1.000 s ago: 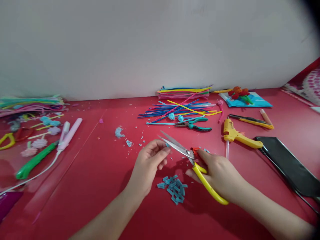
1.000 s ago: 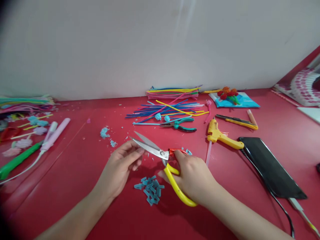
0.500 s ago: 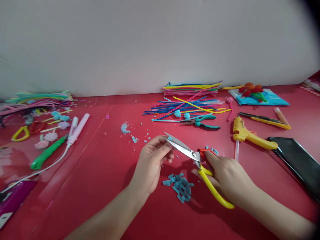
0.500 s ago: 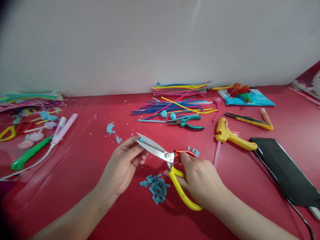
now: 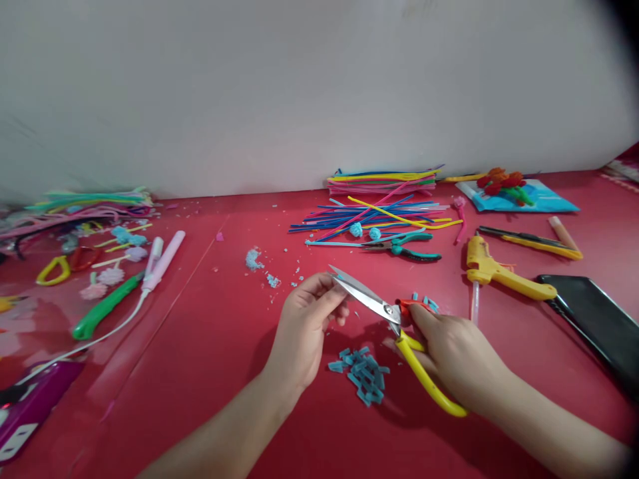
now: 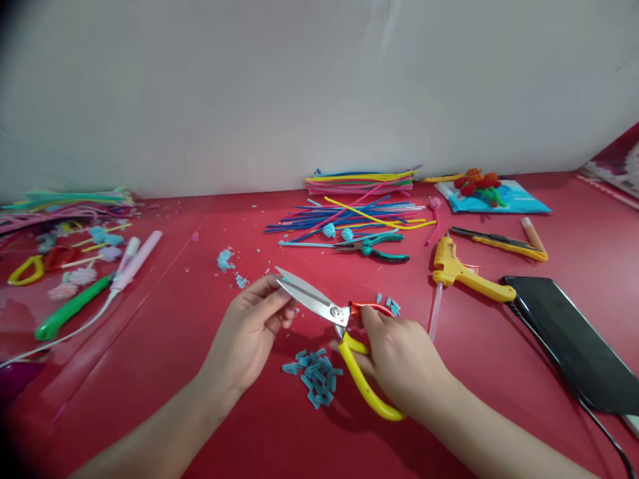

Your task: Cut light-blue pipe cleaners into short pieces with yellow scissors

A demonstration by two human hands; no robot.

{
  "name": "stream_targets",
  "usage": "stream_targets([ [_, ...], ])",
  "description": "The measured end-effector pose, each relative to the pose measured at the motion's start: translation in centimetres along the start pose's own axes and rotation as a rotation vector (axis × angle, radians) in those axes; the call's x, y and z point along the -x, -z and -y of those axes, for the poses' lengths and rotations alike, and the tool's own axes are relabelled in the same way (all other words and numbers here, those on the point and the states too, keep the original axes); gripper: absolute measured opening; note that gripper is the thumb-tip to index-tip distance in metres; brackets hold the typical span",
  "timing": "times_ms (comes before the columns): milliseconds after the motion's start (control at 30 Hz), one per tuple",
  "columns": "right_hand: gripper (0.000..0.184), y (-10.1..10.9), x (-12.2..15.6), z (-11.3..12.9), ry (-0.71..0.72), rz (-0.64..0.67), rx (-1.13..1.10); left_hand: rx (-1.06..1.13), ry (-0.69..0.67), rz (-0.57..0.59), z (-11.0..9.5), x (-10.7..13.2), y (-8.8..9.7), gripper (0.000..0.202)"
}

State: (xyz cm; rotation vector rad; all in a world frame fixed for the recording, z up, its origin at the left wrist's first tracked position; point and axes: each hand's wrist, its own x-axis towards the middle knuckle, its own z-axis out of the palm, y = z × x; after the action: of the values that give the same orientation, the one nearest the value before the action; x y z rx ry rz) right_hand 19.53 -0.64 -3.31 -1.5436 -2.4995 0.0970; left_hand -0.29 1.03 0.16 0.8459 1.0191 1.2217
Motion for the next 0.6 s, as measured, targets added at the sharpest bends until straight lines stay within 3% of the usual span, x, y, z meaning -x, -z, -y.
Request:
stream_targets([
  [467,0.029,0.10,0.10,-0.29,-0.023,0.003,0.037,-0.063,0.001,-0.019,-0.47,-0.06,-0.05,0.007],
  [600,0.028,0.58,-0.22,-0.05,-0.104,0.078,-0.072,-0.045,0.008,-0.010,-0.50,-0.11,-0.04,0.008],
])
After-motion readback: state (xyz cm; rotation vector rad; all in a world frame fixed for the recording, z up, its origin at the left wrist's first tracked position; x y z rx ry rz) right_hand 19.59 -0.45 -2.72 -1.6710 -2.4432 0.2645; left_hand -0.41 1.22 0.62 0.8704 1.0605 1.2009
